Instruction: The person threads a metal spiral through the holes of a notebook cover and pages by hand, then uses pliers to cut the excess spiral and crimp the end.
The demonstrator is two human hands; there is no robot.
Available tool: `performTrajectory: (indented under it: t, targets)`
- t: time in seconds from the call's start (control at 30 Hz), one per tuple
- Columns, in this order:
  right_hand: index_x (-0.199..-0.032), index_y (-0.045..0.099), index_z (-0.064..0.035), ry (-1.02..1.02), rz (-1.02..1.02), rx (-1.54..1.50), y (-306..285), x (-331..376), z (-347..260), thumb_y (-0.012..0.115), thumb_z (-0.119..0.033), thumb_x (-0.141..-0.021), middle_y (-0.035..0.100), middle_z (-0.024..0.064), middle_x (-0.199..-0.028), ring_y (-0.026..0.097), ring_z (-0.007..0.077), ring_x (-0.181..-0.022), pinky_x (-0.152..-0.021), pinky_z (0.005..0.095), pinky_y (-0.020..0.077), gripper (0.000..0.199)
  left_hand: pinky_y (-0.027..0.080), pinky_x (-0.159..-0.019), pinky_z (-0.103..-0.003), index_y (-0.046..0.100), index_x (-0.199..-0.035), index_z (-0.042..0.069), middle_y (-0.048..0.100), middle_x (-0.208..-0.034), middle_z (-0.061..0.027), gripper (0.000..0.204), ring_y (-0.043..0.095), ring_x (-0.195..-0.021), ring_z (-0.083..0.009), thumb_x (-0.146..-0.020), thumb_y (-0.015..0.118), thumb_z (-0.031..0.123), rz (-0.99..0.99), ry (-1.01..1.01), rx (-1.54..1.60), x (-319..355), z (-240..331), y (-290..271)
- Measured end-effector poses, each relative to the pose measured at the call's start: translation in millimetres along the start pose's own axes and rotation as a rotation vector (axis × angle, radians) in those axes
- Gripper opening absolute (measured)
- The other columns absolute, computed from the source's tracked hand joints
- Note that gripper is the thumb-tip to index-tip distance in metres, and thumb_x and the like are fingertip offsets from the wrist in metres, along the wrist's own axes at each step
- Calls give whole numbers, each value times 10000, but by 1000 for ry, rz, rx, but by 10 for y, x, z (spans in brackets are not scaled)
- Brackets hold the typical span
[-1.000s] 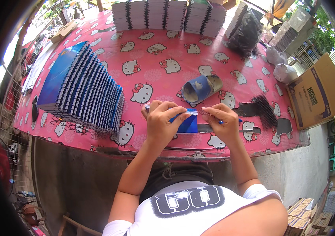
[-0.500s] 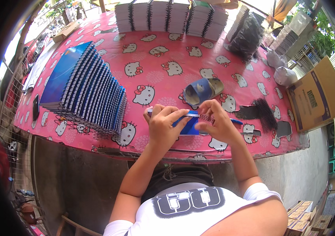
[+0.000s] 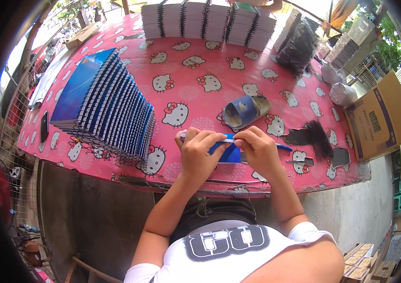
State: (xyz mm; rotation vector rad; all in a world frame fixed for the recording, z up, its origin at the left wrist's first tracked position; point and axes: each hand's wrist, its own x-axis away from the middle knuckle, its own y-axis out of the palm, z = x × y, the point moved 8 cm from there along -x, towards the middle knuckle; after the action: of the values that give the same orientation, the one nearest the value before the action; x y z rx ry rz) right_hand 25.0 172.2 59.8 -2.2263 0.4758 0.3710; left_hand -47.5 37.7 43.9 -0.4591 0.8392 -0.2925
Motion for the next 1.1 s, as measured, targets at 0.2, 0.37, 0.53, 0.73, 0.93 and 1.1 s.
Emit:
performTrajectory:
  t: [0.2, 0.37, 0.53, 0.73, 0.93, 1.1]
  targets:
    - [-828, 617, -21, -186, 147, 93, -30, -22, -167, 690, -81, -803, 588, 112, -789, 614, 323, -746, -609, 410, 491, 97, 282, -865, -377, 723, -859, 172, 685, -816, 61, 213, 555, -828, -158, -668, 813, 206, 13, 7, -22, 2, 27, -20]
    - [-795, 627, 10, -199, 124, 141, 14, -36, -200, 673, 14, -784, 621, 122, -781, 621, 303, -718, -646, 386, 500, 47, 309, -871, -356, 743, -849, 146, 697, -820, 22, 202, 568, -807, -166, -671, 830, 189, 25, 4, -46, 11, 69, -50]
    - [-972, 627, 2, -186, 102, 395, -552, -574, 607, 646, 41, -724, 650, 145, -872, 623, 367, -829, -768, 421, 501, 251, 310, -891, -353, 745, -841, 145, 698, -812, 22, 196, 569, -798, -164, -669, 831, 180, 30, 51, -11, 19, 104, -56]
    - [-974, 564, -39, -47, -182, 550, -287, -645, 1476, 751, -92, -712, 675, 161, -899, 659, 312, -883, -807, 407, 514, 326, 279, -942, -404, 722, -840, 158, 678, -831, 36, 211, 572, -890, -173, -683, 818, 262, -6, 55, 46, -104, 116, 133]
    - [-965, 561, -28, 302, -89, -639, -384, -354, 1224, 713, 13, -726, 676, 94, -868, 649, 205, -793, -770, 335, 525, 287, 306, -898, -393, 679, -793, 144, 663, -836, 15, 253, 573, -960, -199, -648, 833, 283, -43, 17, 33, -93, 36, 139]
    - [-992, 606, -8, -4, -264, -720, -311, -325, 920, 708, 3, -729, 667, 107, -921, 610, 141, -850, -774, 351, 521, 282, 358, -863, -369, 682, -765, 120, 646, -788, -11, 266, 580, -911, -211, -597, 862, 220, -18, 42, 45, -125, 77, 90]
